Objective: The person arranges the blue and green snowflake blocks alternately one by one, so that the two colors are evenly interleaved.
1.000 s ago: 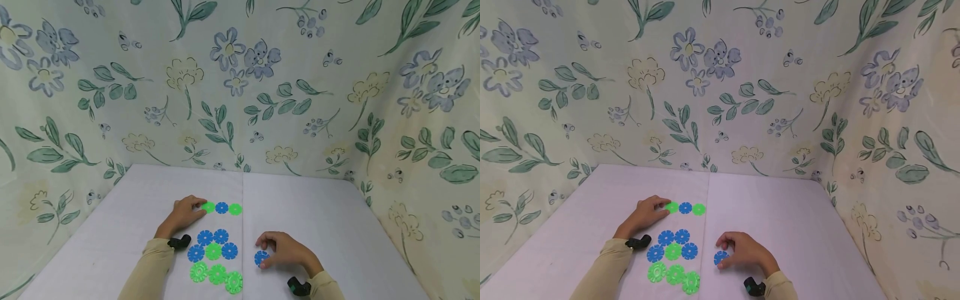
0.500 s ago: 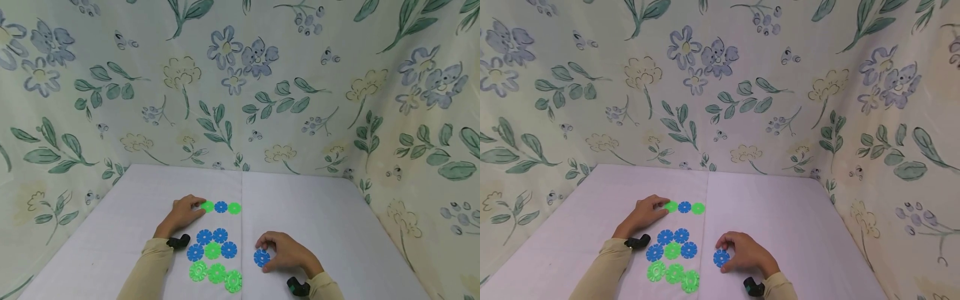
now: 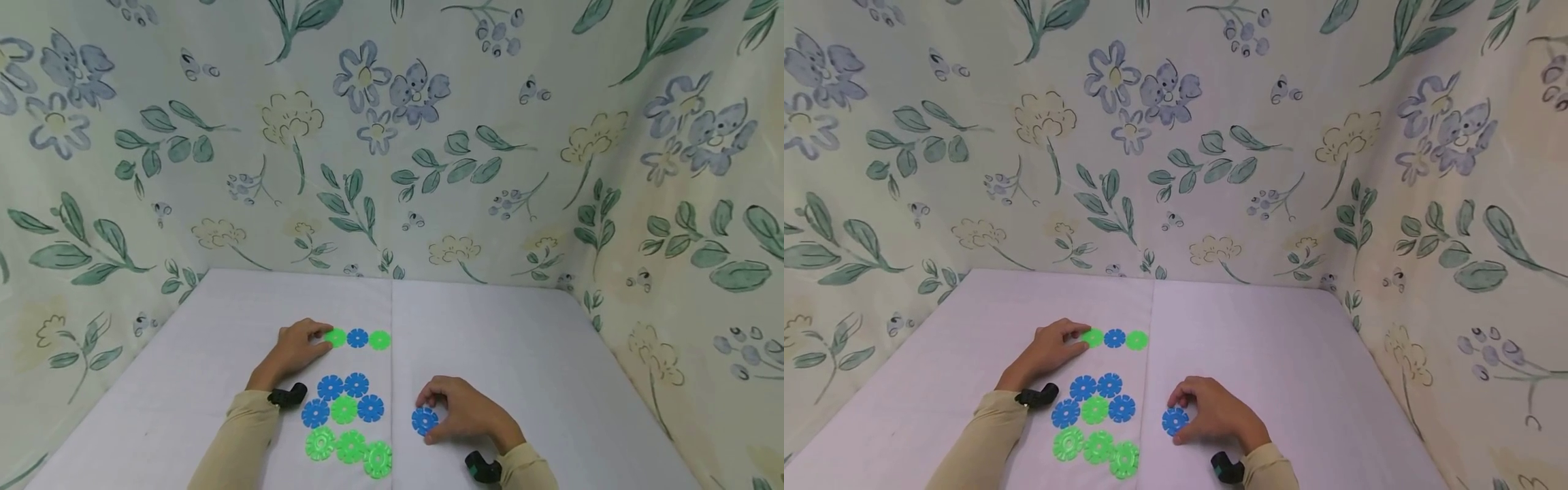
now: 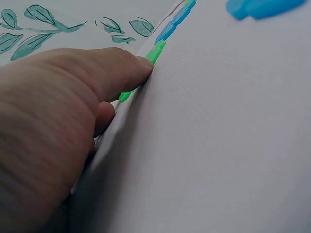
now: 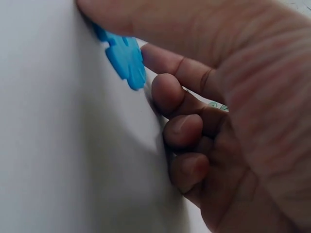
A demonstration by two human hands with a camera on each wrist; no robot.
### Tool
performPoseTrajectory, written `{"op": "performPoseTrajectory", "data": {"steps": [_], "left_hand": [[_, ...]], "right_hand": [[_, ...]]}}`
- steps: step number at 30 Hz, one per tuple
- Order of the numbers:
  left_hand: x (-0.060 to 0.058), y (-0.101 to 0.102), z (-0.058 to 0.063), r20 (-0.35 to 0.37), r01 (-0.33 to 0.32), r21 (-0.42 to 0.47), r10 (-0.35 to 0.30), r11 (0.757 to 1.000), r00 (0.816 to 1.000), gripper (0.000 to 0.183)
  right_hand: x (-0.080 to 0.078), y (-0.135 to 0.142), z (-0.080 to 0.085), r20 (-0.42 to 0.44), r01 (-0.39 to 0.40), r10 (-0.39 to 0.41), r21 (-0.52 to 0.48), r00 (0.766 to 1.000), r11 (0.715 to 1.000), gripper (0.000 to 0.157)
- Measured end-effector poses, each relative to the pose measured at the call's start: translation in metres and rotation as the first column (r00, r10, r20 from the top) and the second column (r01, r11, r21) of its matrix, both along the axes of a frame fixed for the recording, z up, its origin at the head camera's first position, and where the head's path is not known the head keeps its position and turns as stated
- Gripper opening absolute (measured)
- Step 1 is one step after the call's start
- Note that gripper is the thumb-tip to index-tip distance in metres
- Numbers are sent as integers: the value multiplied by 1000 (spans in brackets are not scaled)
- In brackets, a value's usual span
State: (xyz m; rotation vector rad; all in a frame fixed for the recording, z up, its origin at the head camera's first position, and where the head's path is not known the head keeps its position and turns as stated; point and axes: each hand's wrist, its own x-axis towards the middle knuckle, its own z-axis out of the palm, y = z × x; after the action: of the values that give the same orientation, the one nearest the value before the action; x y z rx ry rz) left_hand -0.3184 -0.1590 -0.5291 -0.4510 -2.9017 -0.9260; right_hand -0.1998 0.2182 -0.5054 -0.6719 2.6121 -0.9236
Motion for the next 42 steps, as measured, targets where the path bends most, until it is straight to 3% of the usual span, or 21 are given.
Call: {"op": "performPoseTrajectory", "data": {"steps": [18,42], "left_hand": [[1,1,-2,-16,3,12,-3,1000,1000,40],[0,1,-2,-22,-4,8,4,1000,1000,39]], "right_hand": [[0,1,-1,-59,-21,22,9,998,1000,42],[0,-1,-1,-19,-31,31,-25,999,999,40]]}}
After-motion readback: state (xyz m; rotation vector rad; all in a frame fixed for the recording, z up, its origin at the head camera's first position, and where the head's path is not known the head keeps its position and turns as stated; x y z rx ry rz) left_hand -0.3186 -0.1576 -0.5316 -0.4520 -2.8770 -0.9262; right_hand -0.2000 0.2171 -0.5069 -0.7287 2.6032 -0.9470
